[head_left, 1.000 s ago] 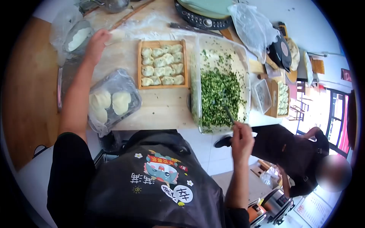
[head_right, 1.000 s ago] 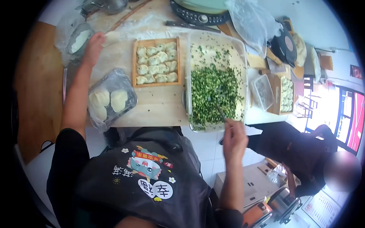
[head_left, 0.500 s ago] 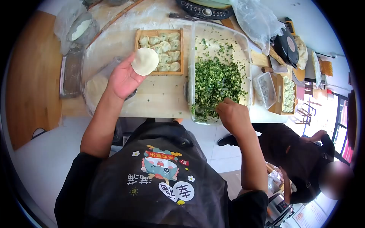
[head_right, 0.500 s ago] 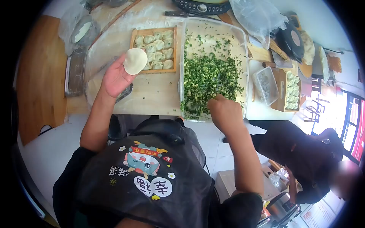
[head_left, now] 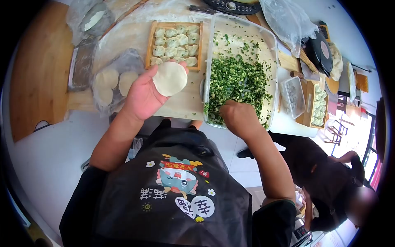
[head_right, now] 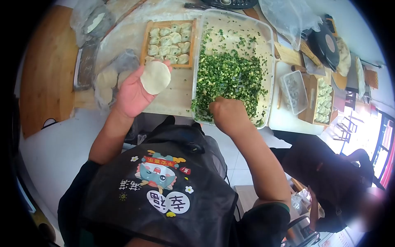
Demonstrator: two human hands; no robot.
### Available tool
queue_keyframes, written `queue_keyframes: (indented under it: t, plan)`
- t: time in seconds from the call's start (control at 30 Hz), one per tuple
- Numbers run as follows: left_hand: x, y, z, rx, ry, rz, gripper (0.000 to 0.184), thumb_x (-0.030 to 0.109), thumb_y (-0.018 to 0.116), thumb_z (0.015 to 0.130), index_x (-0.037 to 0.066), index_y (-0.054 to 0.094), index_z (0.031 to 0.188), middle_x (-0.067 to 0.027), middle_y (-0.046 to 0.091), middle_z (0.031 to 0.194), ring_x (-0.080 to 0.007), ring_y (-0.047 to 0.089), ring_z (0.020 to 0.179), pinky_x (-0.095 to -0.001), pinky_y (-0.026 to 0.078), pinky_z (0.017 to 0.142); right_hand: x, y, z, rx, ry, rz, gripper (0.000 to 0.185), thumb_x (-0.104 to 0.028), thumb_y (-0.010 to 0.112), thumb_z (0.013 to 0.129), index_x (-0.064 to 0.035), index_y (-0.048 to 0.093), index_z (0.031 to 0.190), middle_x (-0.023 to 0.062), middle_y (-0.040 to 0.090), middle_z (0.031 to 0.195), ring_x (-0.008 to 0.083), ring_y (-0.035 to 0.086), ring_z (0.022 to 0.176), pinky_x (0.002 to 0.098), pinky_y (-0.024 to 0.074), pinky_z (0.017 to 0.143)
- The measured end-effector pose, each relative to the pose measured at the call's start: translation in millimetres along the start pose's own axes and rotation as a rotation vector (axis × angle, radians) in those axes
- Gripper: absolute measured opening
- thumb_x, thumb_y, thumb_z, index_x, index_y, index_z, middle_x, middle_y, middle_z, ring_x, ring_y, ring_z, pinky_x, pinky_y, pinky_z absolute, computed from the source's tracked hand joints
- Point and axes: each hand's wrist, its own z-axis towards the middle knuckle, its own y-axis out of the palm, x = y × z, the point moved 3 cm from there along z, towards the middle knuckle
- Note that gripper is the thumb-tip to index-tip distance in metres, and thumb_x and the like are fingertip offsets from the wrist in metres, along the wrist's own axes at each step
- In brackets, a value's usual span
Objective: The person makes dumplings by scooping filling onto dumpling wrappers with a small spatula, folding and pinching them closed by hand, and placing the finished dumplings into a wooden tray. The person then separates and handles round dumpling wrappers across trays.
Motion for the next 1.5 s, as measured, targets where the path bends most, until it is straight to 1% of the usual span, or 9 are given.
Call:
queue_keyframes:
  t: [0.17, 0.27, 0.43, 0.57, 0.7, 0.93, 1.07, 1.2, 1.5]
  plan:
    - [-20.0, 3.8, -0.4, 0.030, 0.018, 0.162, 0.047, 0.021, 0.047, 0.103, -0.004, 0.040, 0.142, -0.0194, 0.046, 0.147, -0.0289, 0.044, 0.138, -0.0392, 0.034, 0.116, 45.8, 4.7, -2.0, -0.118, -0.003, 0.592, 0.014, -0.018, 0.068, 0.088, -0.0077, 0.073, 0.096, 0.0085, 0.070, 0.081, 0.0198, 0.060, 0.055, 0.0350, 0.0480, 0.053]
    - [-29.6, 14.9, 3.9, 0.021, 0.025, 0.132, 0.047, 0.022, 0.046, 0.103, -0.004, 0.040, 0.142, -0.0190, 0.047, 0.146, -0.0278, 0.045, 0.137, -0.0389, 0.035, 0.116, 51.9, -14.4, -16.1, -0.402, 0.440, 0.986, 0.017, -0.020, 0.068, 0.093, -0.0061, 0.073, 0.102, 0.0038, 0.069, 0.076, 0.0088, 0.051, 0.051, 0.0265, 0.0402, 0.049]
    - [-54.1, 30.6, 17.3, 0.091, 0.071, 0.240, 0.042, 0.023, 0.042, 0.105, -0.002, 0.046, 0.138, -0.0171, 0.054, 0.139, -0.0263, 0.051, 0.130, -0.0403, 0.037, 0.113, 54.2, -35.7, -48.8, -0.132, 0.546, 1.245, 0.018, -0.018, 0.064, 0.095, -0.0037, 0.071, 0.105, -0.0001, 0.067, 0.075, 0.0043, 0.045, 0.050, 0.0217, 0.0358, 0.048]
    - [-101.5, 36.2, 40.4, 0.173, -0.040, 0.179, 0.040, 0.025, 0.040, 0.105, 0.000, 0.048, 0.135, -0.0151, 0.059, 0.130, -0.0273, 0.057, 0.121, -0.0429, 0.042, 0.108, 29.3, -58.7, -68.2, 0.322, 0.640, 0.921, 0.022, -0.015, 0.064, 0.094, -0.0034, 0.071, 0.112, 0.0029, 0.065, 0.076, 0.0127, 0.054, 0.060, 0.0260, 0.0435, 0.059]
    - [-131.3, 61.3, 54.3, 0.161, -0.152, -0.038, 0.040, 0.029, 0.036, 0.106, 0.000, 0.051, 0.129, -0.0140, 0.060, 0.126, -0.0272, 0.056, 0.120, -0.0432, 0.041, 0.108, -13.7, -63.0, -71.2, 0.678, 0.330, 0.361, 0.031, -0.003, 0.063, 0.090, -0.0102, 0.070, 0.118, 0.0106, 0.060, 0.089, 0.0252, 0.062, 0.073, 0.0331, 0.0512, 0.068]
    - [-107.9, 47.4, 62.3, 0.132, -0.002, 0.049, 0.039, 0.020, 0.040, 0.103, -0.003, 0.051, 0.133, -0.0158, 0.060, 0.130, -0.0270, 0.058, 0.121, -0.0412, 0.042, 0.109, -16.4, -75.8, -96.6, 0.633, 0.370, -0.050, 0.036, 0.000, 0.062, 0.080, -0.0155, 0.071, 0.112, 0.0047, 0.063, 0.094, 0.0268, 0.066, 0.069, 0.0394, 0.0538, 0.061]
    - [-81.3, 38.6, 55.3, 0.069, 0.036, 0.227, 0.042, 0.021, 0.046, 0.102, -0.004, 0.049, 0.136, -0.0154, 0.060, 0.132, -0.0247, 0.057, 0.124, -0.0381, 0.041, 0.110, 10.9, -48.3, -68.6, 0.281, 0.422, -0.107, 0.017, -0.007, 0.055, 0.086, -0.0111, 0.071, 0.093, 0.0101, 0.063, 0.087, 0.0333, 0.067, 0.072, 0.0464, 0.0519, 0.063]
    - [-64.3, 38.7, 43.4, 0.024, 0.071, 0.365, 0.045, 0.025, 0.051, 0.102, -0.004, 0.048, 0.136, -0.0166, 0.059, 0.133, -0.0241, 0.056, 0.125, -0.0383, 0.040, 0.111, 15.3, -11.2, -27.6, -0.007, 0.299, -0.236, 0.008, -0.008, 0.060, 0.078, -0.0075, 0.068, 0.079, 0.0120, 0.066, 0.087, 0.0303, 0.070, 0.073, 0.0408, 0.0562, 0.065]
    - [-45.8, 34.8, 17.8, 0.107, 0.054, 0.142, 0.048, 0.035, 0.041, 0.106, -0.003, 0.049, 0.134, -0.0203, 0.056, 0.136, -0.0294, 0.056, 0.125, -0.0416, 0.043, 0.109, 21.9, -15.3, -11.4, -0.186, 0.202, 0.383, 0.022, -0.015, 0.059, 0.084, -0.0086, 0.075, 0.098, 0.0127, 0.072, 0.086, 0.0292, 0.070, 0.082, 0.0394, 0.0548, 0.076]
